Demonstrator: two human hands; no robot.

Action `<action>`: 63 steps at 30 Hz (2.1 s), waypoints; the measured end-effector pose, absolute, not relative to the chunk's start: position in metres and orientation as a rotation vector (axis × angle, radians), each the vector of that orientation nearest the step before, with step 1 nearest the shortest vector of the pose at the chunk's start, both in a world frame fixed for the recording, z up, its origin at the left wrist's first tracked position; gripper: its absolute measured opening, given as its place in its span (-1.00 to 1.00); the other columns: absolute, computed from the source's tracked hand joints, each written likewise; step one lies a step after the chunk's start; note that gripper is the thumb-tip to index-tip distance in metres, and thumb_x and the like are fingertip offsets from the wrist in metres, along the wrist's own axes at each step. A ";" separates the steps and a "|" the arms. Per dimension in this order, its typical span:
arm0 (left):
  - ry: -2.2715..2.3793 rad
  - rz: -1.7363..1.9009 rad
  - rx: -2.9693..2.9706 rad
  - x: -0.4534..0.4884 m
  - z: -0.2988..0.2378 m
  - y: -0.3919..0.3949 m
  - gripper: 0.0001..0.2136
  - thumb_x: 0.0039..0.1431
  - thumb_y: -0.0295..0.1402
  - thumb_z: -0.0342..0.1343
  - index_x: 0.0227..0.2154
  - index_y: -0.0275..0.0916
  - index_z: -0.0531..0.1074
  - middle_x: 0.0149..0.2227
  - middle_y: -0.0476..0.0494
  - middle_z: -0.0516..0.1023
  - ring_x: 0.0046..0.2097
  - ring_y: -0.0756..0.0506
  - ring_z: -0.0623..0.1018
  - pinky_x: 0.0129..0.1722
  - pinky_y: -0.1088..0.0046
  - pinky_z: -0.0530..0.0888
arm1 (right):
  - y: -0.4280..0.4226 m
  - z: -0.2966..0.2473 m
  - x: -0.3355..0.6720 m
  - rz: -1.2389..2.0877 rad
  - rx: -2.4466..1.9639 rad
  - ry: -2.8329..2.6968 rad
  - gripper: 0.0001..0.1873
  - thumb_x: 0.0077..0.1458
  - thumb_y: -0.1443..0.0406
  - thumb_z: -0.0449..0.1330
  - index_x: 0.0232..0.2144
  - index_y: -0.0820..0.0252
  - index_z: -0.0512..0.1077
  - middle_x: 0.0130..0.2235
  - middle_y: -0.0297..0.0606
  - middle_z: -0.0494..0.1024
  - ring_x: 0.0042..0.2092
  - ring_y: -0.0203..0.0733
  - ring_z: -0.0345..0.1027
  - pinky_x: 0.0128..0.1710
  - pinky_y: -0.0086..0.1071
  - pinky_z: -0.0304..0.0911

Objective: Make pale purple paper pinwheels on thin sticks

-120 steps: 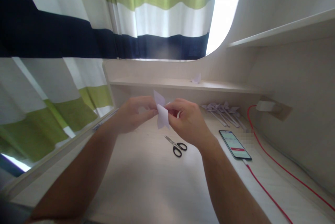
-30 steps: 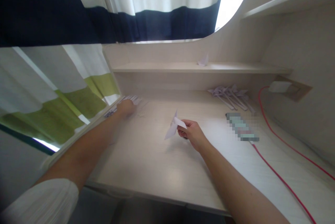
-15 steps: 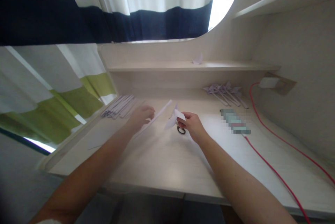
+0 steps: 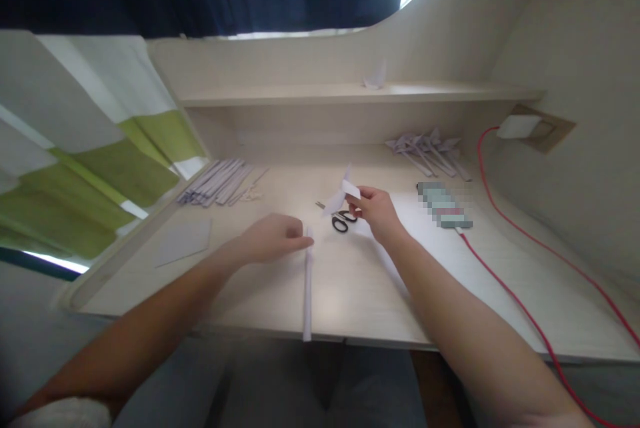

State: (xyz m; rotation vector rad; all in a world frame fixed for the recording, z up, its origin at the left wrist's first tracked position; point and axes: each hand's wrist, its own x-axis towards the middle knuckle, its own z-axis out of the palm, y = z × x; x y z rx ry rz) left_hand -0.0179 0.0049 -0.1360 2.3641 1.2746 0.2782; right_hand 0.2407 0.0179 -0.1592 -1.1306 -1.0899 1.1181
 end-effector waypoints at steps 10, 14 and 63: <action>1.520 0.199 2.286 -0.003 -0.153 0.026 -0.83 0.00 -0.27 0.21 -0.60 -0.22 0.48 -0.45 -0.31 0.61 -0.31 -0.29 0.61 -0.26 0.25 0.40 | 0.016 -0.160 0.242 1.044 -1.196 -1.138 -0.66 -0.26 0.09 0.50 -0.49 0.21 0.59 -0.57 -0.36 0.45 -0.48 -0.29 0.24 -0.42 -0.33 0.19; 1.382 0.500 2.181 -0.017 -0.145 0.037 -0.85 0.07 -0.27 0.16 -0.51 -0.21 0.53 -0.41 -0.16 0.64 -0.31 -0.15 0.59 -0.31 0.38 0.37 | 0.015 -0.155 0.238 1.028 -1.218 -1.217 -0.67 -0.23 0.11 0.50 -0.48 0.24 0.62 -0.58 -0.34 0.46 -0.49 -0.29 0.23 -0.43 -0.33 0.14; 0.855 0.839 1.741 -0.005 -0.153 0.014 -0.66 0.32 -0.07 0.08 -0.37 -0.24 0.51 -0.68 0.10 0.30 -0.59 0.02 0.26 -0.45 0.45 0.23 | -0.016 -0.157 0.223 0.965 -1.143 -1.293 -0.82 -0.10 0.20 0.43 -0.44 0.21 0.66 -0.57 -0.34 0.49 -0.46 -0.23 0.26 -0.39 -0.30 0.18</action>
